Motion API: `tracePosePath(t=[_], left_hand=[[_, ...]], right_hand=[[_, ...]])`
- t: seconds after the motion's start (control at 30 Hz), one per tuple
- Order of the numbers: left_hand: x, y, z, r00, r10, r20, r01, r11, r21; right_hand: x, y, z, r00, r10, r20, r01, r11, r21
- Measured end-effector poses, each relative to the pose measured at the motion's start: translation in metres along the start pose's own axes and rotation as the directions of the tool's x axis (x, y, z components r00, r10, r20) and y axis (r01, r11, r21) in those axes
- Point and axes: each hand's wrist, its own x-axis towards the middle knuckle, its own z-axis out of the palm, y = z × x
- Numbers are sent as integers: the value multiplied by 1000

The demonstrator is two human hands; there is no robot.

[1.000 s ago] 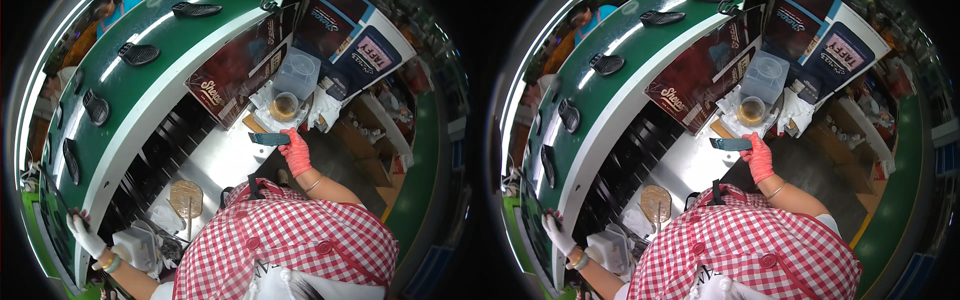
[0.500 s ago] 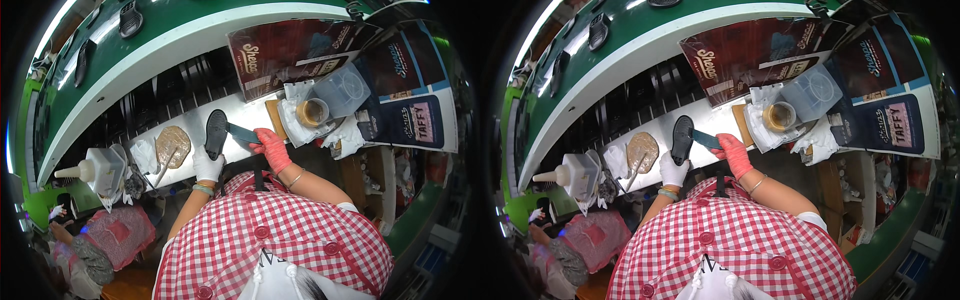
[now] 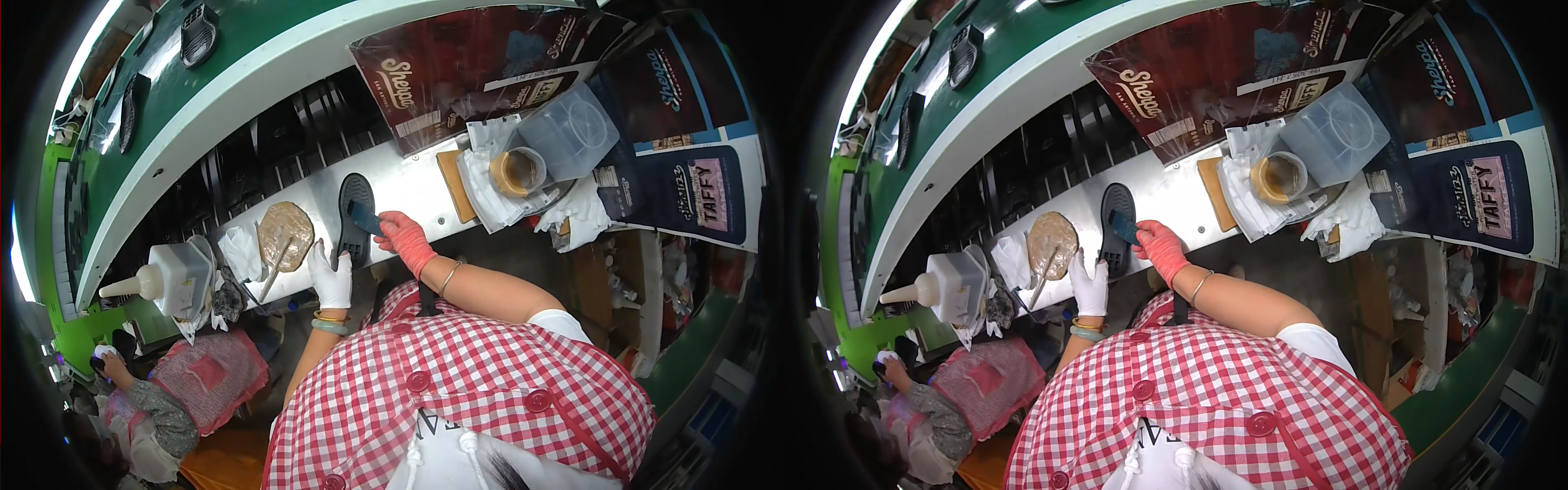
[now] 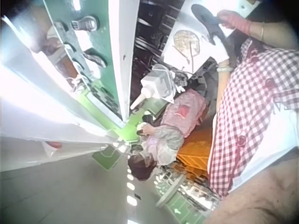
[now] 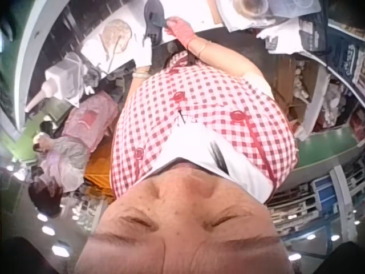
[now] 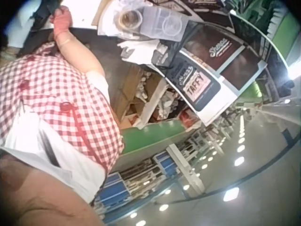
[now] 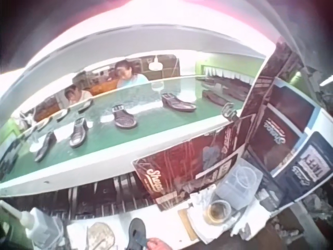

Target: The person repeatedly picks up black shoe soles from a conveyor belt and scrubs them with a blue brush. The person dips the brush into a container of liquid between scrubbing cycles. The person places the cleaned soles back onto the conveyor belt.

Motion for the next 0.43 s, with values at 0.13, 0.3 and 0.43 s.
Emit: tracePosePath(t=[0.13, 0.3, 0.43], left_hand=[[7, 19, -3, 998, 64, -11, -64, 998, -13], [17, 32, -1, 969, 247, 17, -247, 967, 58], [21, 38, 10, 935, 324, 144, -336, 939, 71]], right_hand=[[-4, 6, -1, 998, -13, 60, 20, 992, -127], [-13, -3, -19, 974, -152, 166, 224, 724, -652], [-26, -9, -45, 840, -543, 2, 289, 445, -848]])
